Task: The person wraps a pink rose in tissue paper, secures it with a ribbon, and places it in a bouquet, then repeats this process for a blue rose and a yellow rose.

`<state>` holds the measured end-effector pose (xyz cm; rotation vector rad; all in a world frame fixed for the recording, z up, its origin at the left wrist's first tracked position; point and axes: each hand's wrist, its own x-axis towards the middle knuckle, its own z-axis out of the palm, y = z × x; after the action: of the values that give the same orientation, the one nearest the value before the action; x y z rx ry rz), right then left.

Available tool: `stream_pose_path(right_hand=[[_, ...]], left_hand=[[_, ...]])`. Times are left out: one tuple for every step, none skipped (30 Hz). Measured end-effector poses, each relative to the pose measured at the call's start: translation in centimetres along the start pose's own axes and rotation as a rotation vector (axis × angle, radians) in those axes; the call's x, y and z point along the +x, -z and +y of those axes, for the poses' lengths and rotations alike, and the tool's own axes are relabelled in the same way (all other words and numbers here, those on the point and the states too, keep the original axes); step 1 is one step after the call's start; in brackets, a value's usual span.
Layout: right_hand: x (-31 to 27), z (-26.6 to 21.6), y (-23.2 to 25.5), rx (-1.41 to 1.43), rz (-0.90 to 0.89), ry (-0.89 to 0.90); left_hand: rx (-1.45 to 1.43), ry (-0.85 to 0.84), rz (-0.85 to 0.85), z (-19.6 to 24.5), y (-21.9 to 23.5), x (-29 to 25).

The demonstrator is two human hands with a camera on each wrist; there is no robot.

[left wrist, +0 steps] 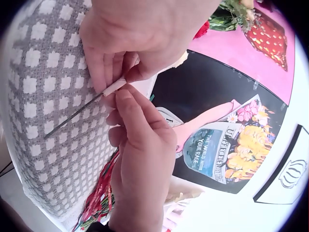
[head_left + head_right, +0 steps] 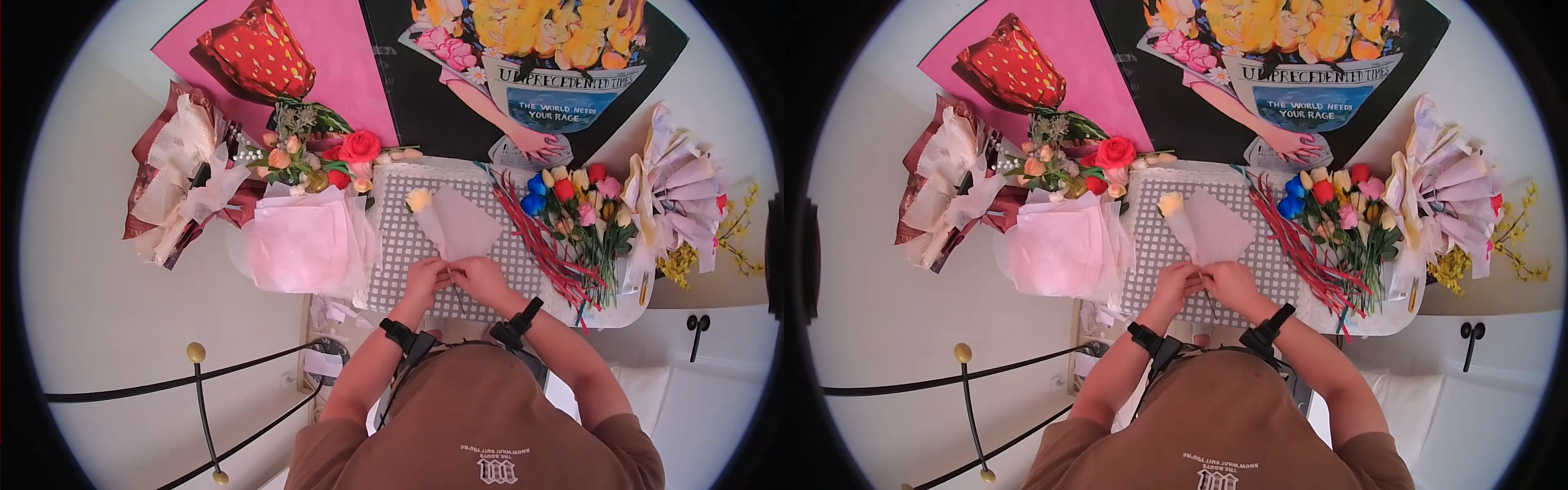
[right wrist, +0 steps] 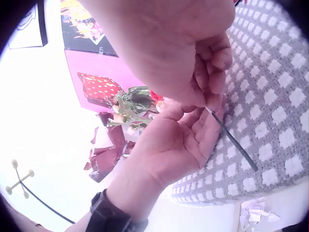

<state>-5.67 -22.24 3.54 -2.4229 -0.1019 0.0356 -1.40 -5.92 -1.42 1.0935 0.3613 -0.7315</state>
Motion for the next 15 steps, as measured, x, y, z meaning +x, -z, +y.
stream_pose_path(right_hand=[[-0.2,-0.2,0.8,0.029,-0.084,0.031],[-0.2,-0.2,1.5,0.055,-0.168,0.062],[-0.1,0.0,2.2,0.051,-0.162,0.072],[0.0,0.5,3.0,0.169,-0.035,0.034],[0.1,1.1,3.7,0.288,0.090,-0.003],[0.5,2.4,4.5,0.288,0.094,0.007],[1.2,4.4,5.2,0.308,0.152,-0.092],[1.7,6.0,5.4,0.328,0.212,-0.193],[2.0,7.0,5.0,0.333,0.219,-0.191],[2.4,7.7,4.7,0.489,0.200,-0.245],[2.5,8.4,4.4,0.645,0.182,-0.297],[2.6,7.8,4.3,0.650,0.193,-0.296],[2.5,6.4,4.4,0.809,0.102,-0.436],[2.5,5.0,4.5,0.967,0.003,-0.576],[2.4,3.6,4.7,0.973,0.006,-0.573]], left_hand=[[0.023,0.004,0.009,0.0,0.3,0.1],[0.045,0.008,0.016,0.0,0.6,0.2],[0.046,-0.003,0.014,0.4,0.9,-0.1],[0.067,0.027,-0.002,0.9,1.4,-0.6],[0.090,0.058,-0.017,1.5,1.9,-1.0],[0.092,0.048,-0.016,2.0,2.5,-1.3],[0.062,0.069,-0.093,2.3,3.1,-1.5],[0.034,0.092,-0.171,2.6,3.7,-1.8],[0.042,0.089,-0.172,3.1,4.1,-2.4],[0.070,0.110,-0.241,3.7,4.4,-3.1],[0.100,0.132,-0.311,4.2,4.5,-3.7],[0.111,0.132,-0.316,4.5,4.8,-4.1],[0.113,0.148,-0.331,4.7,4.9,-4.5],[0.113,0.164,-0.344,4.9,5.1,-4.7],[0.120,0.163,-0.343,5.2,5.1,-5.0]])
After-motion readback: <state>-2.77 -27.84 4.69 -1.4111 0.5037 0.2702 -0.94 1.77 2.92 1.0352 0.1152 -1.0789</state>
